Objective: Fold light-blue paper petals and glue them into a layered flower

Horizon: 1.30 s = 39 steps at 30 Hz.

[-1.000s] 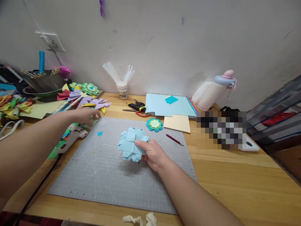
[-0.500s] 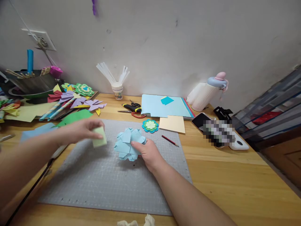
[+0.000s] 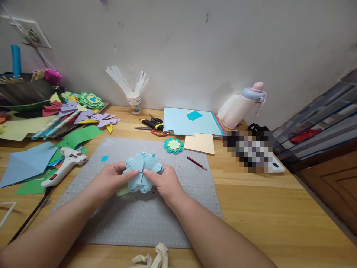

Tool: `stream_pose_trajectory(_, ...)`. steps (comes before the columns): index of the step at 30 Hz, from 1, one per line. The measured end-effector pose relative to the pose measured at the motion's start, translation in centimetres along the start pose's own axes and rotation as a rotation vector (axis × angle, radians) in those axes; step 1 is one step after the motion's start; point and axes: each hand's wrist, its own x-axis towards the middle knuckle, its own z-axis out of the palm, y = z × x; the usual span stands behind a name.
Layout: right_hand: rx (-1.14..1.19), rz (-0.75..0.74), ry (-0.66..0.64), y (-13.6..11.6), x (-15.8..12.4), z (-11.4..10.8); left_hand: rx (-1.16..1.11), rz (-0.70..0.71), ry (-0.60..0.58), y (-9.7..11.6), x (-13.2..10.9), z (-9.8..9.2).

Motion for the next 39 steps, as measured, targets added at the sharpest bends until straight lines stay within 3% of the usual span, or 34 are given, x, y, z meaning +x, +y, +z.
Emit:
stream_pose_trajectory(3,-0.026,0.006,-0.001,0.2,-0.2,0.3,-0.086,-0.056,-0.038,-0.4,0.0,0.2)
stream_pose_trajectory(9,-0.068,-0.004,-0.008,0.4,-0.5,0.8,-0.124,-0.056,-0.003,-0.7,-0.7,-0.1)
stream_pose_trajectory(14,-0.081,0.003,-0.013,0.5,-0.6,0.9,-0.077,-0.015,0.059,-1.1,-1.1,0.0)
stream_pose_trajectory(21,-0.080,-0.016,0.025,0.6,-0.7,0.8,0.094,0.101,0.049,-1.4,-0.9,0.7)
stream_pose_trajectory(23,-0.059,-0.026,0.046,0.6,-0.6,0.7,0.171,0.161,0.115,-0.8,-1.1,-0.4)
stream_pose_trajectory(26,-0.020,-0.030,0.077,0.6,-0.5,0.5,0.373,0.240,0.398,-0.1,-1.9,-4.5)
stream_pose_trajectory(27,-0.010,-0.026,0.086,0.5,-0.4,0.4,0.637,0.267,0.550,-0.1,-2.3,-6.4)
stream_pose_trajectory(29,0.004,-0.017,0.106,0.5,-0.3,0.3,1.089,0.228,0.714,-0.7,-3.2,-10.2)
stream_pose_trajectory(32,0.016,-0.005,0.125,0.4,-0.3,0.3,1.284,0.242,0.781,-2.8,-4.0,-14.1)
stream_pose_trajectory(35,0.019,-0.002,0.132,0.3,-0.4,0.4,1.371,0.300,0.786,-4.6,-3.9,-15.2)
stream_pose_trajectory(39,0.013,-0.003,0.132,0.2,-0.5,0.5,1.452,0.340,0.766,-4.8,-4.2,-14.3)
